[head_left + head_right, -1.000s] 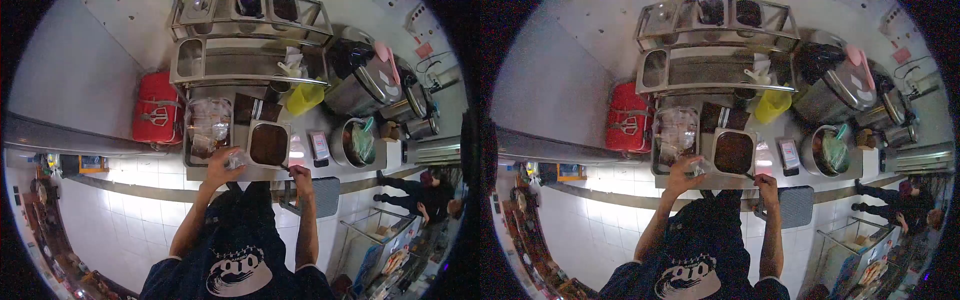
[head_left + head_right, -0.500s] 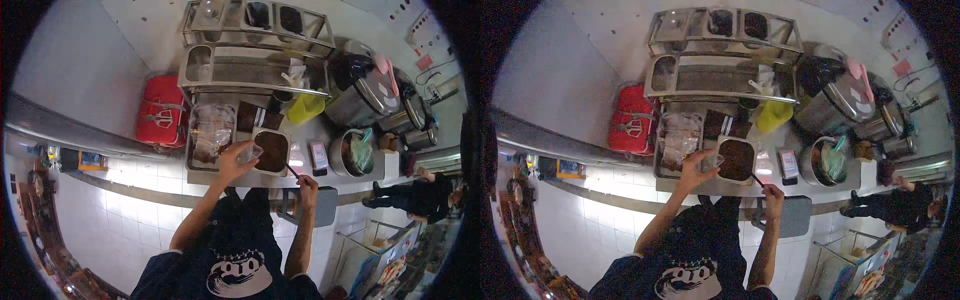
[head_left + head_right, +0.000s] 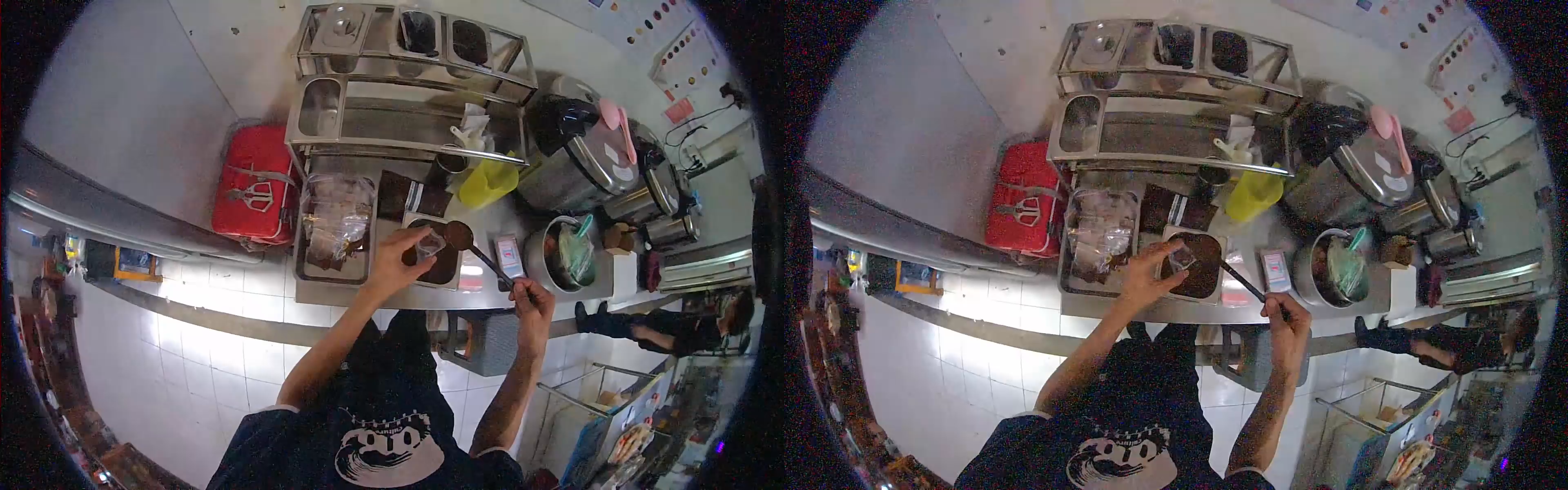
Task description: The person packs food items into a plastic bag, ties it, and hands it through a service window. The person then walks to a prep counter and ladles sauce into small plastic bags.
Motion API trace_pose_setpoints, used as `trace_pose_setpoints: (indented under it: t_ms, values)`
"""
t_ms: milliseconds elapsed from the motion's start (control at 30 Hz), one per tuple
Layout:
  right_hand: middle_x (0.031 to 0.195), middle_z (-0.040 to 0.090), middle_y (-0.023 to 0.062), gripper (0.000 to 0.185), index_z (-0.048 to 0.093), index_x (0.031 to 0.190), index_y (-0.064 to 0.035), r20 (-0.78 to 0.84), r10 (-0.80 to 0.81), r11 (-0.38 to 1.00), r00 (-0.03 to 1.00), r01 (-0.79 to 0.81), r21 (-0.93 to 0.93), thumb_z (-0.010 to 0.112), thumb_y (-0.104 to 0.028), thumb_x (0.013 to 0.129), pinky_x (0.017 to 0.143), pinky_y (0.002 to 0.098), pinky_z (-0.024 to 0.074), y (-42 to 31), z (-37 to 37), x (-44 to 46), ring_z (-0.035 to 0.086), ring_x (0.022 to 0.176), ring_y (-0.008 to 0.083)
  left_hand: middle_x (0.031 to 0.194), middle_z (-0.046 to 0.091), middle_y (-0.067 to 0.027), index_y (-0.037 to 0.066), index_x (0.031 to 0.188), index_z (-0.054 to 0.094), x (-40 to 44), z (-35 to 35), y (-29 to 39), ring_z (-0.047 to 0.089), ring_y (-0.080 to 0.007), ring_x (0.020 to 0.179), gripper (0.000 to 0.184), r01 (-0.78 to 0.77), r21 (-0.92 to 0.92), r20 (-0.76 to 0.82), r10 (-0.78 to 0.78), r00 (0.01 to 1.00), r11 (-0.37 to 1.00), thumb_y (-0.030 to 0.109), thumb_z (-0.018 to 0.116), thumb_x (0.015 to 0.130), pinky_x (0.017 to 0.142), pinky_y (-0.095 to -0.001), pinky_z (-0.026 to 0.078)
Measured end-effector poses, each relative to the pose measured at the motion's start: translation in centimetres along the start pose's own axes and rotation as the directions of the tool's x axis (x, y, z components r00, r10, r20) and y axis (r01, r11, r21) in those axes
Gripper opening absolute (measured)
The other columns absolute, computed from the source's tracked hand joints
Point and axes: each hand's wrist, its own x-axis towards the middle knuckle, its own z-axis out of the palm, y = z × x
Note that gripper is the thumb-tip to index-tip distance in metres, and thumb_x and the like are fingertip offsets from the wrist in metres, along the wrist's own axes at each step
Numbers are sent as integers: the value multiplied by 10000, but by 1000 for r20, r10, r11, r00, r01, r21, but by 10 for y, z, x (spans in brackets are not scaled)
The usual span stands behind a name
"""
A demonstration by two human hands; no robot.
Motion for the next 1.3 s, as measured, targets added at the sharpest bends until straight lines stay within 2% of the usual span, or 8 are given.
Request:
trace_pose_setpoints:
  t_ms: [300,400,567,700,867,967,1200,1300]
  values:
    - [797,656,42,185,689,982,24,6,-183,975,983,182,-127,662,-158,963,710,279,457,-13,3,0,574,754,118,1175,702,-168,67,1246,664,9,9,4,676,-330,1077,574,-79,-26,-55,78,995,997,192,855,720,927,-406,543]
    - [786,658,59,109,682,980,17,-24,-254,945,967,243,-220,660,-83,942,705,287,465,-25,4,-3,580,747,128,1183,698,-171,65,1254,659,11,4,18,672,-330,1089,584,45,-52,3,-45,999,998,179,857,716,925,-406,544]
    - [787,656,79,73,675,933,10,-47,-411,854,911,366,-370,651,46,875,672,285,467,-44,5,-8,585,717,151,1194,692,-171,65,1265,655,13,6,18,673,-333,1088,604,19,-80,-7,-19,1000,997,162,858,704,942,-407,543]
    - [791,660,94,98,678,932,5,-74,-417,822,906,342,-456,661,60,853,656,296,471,-52,8,-12,606,723,170,1198,689,-177,62,1255,664,15,4,20,670,-339,1095,595,-25,-47,-7,25,1000,999,153,856,699,961,-409,537]
    - [813,646,95,149,701,942,-12,-19,-678,610,735,549,-572,642,85,846,596,287,444,-47,17,-11,603,722,186,1187,690,-181,56,1241,671,15,8,15,671,-340,1089,584,-27,-75,-30,25,999,997,152,855,696,950,-411,540]
    - [888,668,114,235,707,964,-31,-14,-643,594,766,487,-640,669,110,779,674,382,509,-37,21,-17,651,800,288,1184,690,-183,44,1235,671,15,6,18,670,-344,1089,584,-30,-54,-30,28,999,998,152,856,692,950,-409,539]
    - [912,667,111,267,718,972,-46,-2,-720,513,694,531,-674,667,113,765,709,377,521,-26,28,-18,660,834,292,1191,684,-189,50,1244,668,12,14,2,663,-347,1104,575,-90,-64,-49,87,995,994,169,848,711,935,-405,545]
    - [884,656,111,243,716,981,-28,-28,-732,541,681,555,-632,639,118,803,622,331,484,-24,28,-15,634,767,246,1185,685,-188,47,1244,667,13,8,15,668,-343,1094,578,-7,-89,-34,4,999,996,162,851,707,931,-404,547]
